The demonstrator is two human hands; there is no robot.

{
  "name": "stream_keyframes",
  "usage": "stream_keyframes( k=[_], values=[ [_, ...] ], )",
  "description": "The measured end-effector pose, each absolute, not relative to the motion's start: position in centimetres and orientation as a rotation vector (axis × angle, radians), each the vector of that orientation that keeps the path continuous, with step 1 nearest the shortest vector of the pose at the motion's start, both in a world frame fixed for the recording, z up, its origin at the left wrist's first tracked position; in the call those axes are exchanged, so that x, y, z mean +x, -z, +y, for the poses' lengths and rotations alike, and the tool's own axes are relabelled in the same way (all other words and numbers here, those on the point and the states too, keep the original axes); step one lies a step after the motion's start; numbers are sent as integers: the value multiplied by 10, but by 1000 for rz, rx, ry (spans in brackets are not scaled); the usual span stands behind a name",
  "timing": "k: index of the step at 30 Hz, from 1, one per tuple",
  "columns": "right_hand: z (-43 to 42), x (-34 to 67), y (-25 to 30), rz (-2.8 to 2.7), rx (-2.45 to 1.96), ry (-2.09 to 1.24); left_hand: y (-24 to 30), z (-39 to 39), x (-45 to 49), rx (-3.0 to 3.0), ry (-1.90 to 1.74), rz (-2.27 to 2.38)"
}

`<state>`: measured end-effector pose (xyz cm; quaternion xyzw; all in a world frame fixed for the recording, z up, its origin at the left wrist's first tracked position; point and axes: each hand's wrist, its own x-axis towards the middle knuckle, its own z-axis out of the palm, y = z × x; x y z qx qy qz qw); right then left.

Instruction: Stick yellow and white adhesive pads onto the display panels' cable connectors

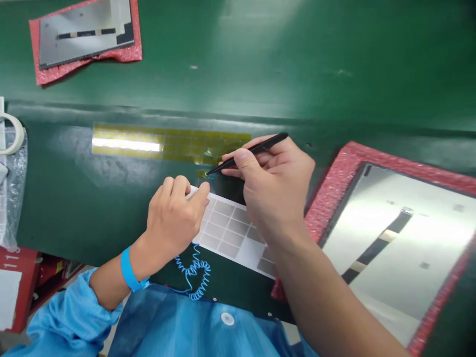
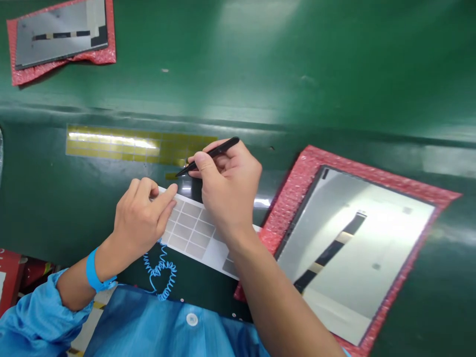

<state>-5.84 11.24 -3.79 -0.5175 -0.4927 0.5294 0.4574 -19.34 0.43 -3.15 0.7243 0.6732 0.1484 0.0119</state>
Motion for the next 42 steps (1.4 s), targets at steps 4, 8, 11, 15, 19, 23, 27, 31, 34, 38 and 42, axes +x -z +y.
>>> stream_keyframes(
  k=[4,8,11,15,19,23,27,31,34,38,42],
  values=[
    [113,-59,40,-1180,-1281,-1284,31,4,-194,2265,-468,2100],
    [112,-59,40,-1184,-1264,-1269,32,4,-194,2275,-459,2097],
    [111,-59,41,-1176,-1252,-1262,32,4,-194,2272,-443,2098],
    [113,-59,41,-1196,-1269,-1264,32,4,-193,2265,-431,2100],
    [115,-58,40,-1223,-1250,-1283,31,4,-193,2261,-437,2099],
    [116,-59,39,-1229,-1269,-1301,32,4,-193,2248,-433,2099],
    [117,-60,40,-1210,-1290,-1312,33,4,-192,2247,-427,2094],
    [118,-62,42,-1185,-1300,-1320,34,4,-192,2256,-449,2089],
    [116,-65,43,-1189,-1286,-1283,35,3,-193,2259,-442,2088],
    [110,-67,42,-1143,-1221,-1250,34,3,-195,2264,-414,2094],
    [110,-63,34,-1047,-1157,-1290,34,3,-197,2278,-405,2109]
  ],
)
